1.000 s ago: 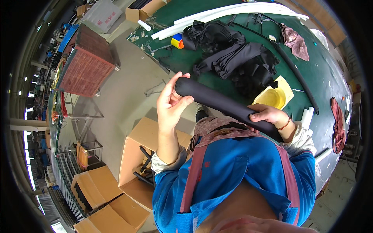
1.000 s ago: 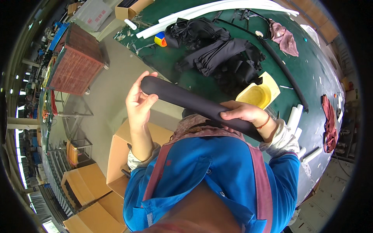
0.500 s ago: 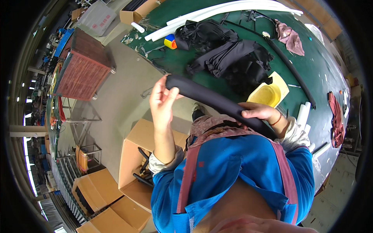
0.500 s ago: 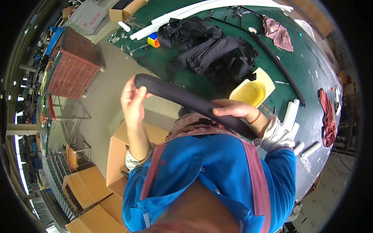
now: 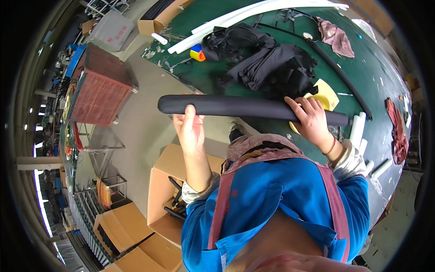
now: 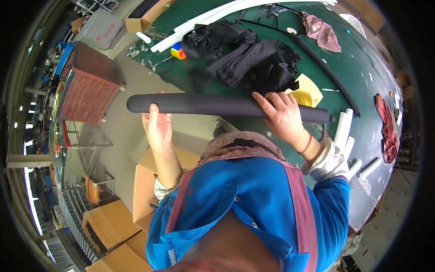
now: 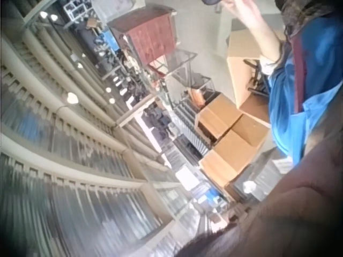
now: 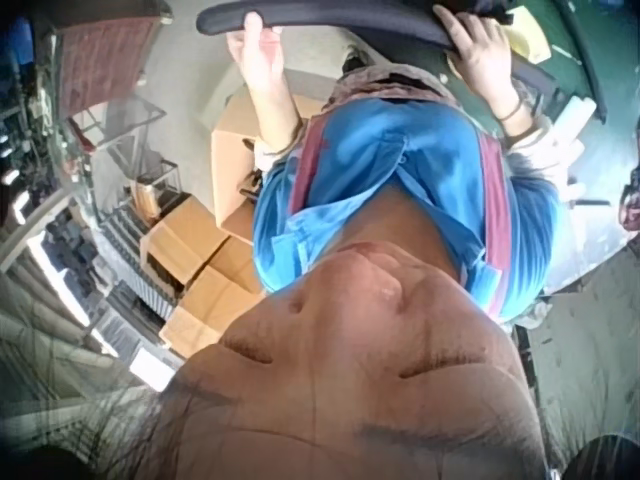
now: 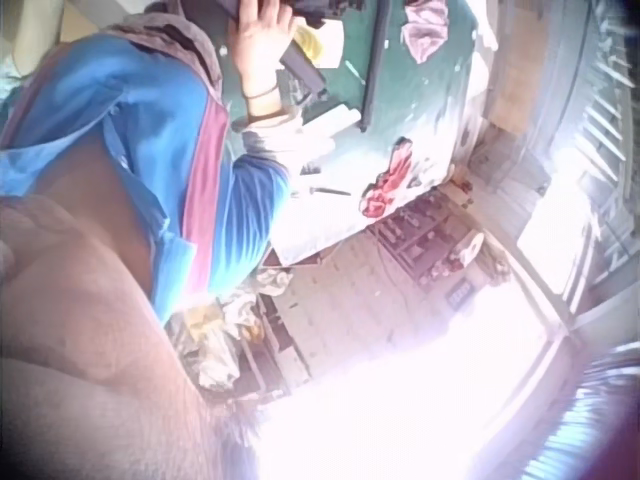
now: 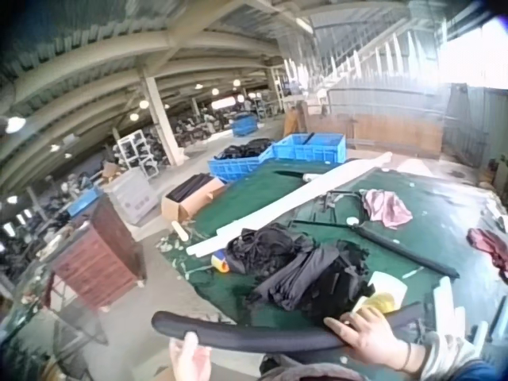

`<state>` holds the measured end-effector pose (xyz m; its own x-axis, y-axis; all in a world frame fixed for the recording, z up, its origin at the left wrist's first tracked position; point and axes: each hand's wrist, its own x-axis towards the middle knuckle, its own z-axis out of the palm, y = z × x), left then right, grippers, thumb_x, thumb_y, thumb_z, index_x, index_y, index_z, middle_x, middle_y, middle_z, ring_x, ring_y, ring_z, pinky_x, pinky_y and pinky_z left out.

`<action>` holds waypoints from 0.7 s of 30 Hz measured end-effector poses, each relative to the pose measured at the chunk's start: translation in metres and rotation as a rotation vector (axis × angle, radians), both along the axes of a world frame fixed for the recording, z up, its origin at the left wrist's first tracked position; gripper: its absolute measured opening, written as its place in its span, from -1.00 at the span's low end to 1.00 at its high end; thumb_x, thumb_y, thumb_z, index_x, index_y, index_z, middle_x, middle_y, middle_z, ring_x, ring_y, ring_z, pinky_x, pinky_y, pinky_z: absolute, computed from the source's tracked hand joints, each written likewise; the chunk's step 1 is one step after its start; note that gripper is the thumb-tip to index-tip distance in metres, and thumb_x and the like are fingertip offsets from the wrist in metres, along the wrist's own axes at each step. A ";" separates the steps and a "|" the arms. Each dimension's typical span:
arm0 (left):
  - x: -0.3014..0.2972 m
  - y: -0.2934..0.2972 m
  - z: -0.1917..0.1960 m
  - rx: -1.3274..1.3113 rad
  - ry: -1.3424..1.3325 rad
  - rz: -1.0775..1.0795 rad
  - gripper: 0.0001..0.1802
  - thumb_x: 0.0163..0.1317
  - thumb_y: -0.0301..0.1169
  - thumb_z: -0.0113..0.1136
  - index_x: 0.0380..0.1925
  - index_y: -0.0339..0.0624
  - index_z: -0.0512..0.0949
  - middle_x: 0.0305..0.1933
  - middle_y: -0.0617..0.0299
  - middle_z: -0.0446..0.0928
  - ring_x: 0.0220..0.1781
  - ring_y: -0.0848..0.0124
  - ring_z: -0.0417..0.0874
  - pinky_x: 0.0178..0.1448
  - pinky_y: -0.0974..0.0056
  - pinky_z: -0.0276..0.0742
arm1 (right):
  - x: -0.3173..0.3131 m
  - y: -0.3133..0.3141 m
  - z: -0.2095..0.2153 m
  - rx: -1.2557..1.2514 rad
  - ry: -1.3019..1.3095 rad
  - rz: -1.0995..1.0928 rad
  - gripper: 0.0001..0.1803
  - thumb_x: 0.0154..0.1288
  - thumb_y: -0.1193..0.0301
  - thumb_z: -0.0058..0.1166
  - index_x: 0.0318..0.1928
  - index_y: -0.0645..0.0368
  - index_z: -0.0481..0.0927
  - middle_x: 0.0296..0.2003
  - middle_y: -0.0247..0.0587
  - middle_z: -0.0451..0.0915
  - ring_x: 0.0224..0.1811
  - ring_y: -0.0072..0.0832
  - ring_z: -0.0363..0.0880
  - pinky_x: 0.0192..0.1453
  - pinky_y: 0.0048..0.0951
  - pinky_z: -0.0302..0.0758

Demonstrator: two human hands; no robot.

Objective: The person repeatedly slides black fabric sleeves onto white cylindrical rods, trims excess fabric with scissors, and places the finished assemblies into a cardboard box. The process is repeated multiple times with consistent hand motions and tool use.

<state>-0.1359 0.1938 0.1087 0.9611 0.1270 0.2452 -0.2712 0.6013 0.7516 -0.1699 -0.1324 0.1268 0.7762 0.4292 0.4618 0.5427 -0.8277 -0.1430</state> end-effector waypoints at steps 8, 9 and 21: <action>0.002 0.005 0.005 -0.407 -0.161 -0.339 -0.42 -0.12 -0.52 0.09 0.04 -0.25 0.34 0.00 0.05 0.46 0.13 0.09 0.45 0.46 -0.12 0.02 | -0.011 -0.005 -0.011 0.247 0.356 0.191 -0.36 -0.16 0.44 0.37 0.03 0.20 0.46 -0.34 -0.07 0.54 -0.31 -0.10 0.58 -0.24 -0.28 0.55; 0.004 0.005 0.001 -0.414 -0.189 -0.360 -0.41 -0.12 -0.49 0.04 0.05 -0.21 0.32 0.01 0.03 0.43 0.15 0.10 0.40 0.48 -0.15 0.01 | -0.013 -0.005 -0.010 0.248 0.358 0.188 -0.35 -0.20 0.47 0.36 0.04 0.19 0.47 -0.34 -0.09 0.54 -0.29 -0.13 0.57 -0.20 -0.26 0.54; -0.005 -0.007 0.016 -0.111 -0.101 -0.142 -0.55 0.16 -0.45 0.15 0.07 -0.16 0.32 0.00 0.12 0.44 0.14 0.14 0.47 0.34 -0.20 0.27 | -0.020 -0.010 -0.018 0.077 0.003 -0.022 -0.18 -0.36 0.56 0.31 0.13 0.09 0.48 -0.28 -0.20 0.52 -0.24 -0.24 0.48 -0.14 -0.25 0.47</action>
